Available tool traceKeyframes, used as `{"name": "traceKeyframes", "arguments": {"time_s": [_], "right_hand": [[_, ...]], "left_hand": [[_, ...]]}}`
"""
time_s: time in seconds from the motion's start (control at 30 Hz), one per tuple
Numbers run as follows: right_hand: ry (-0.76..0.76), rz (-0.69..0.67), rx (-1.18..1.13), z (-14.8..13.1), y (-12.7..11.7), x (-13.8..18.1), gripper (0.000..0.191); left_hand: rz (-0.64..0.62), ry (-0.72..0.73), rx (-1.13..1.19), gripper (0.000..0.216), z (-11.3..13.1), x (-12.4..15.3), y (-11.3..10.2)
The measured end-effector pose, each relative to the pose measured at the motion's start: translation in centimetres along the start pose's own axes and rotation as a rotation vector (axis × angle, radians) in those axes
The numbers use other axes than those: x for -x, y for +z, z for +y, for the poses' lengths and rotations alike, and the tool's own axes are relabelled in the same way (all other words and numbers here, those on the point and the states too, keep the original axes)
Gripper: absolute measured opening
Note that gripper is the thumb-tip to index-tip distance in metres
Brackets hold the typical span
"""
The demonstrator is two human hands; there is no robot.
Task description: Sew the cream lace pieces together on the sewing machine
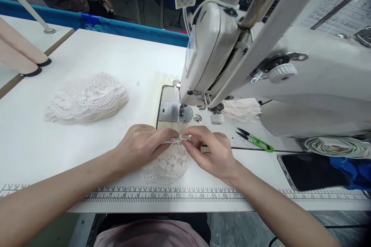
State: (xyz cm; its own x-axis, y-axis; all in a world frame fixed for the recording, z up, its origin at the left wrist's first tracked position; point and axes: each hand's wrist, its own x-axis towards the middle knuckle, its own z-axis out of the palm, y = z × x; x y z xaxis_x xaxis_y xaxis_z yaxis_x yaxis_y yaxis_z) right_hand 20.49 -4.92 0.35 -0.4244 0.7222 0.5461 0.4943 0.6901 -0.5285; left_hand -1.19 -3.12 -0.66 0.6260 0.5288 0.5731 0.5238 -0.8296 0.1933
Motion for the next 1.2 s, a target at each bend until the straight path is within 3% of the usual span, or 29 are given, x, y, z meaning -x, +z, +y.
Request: {"name": "traceKeyframes", "arguments": {"time_s": [0.4,1.2], "right_hand": [[0.003,-0.04,-0.031,0.07,0.04,0.15,0.022],[-0.082,-0.041,0.039,-0.12,-0.03,0.09,0.022]], "left_hand": [[0.024,0.013,0.0,0.014,0.57,-0.37,-0.17],[0.053,0.01,0.016,0.006,0.52,-0.06,-0.11]]}}
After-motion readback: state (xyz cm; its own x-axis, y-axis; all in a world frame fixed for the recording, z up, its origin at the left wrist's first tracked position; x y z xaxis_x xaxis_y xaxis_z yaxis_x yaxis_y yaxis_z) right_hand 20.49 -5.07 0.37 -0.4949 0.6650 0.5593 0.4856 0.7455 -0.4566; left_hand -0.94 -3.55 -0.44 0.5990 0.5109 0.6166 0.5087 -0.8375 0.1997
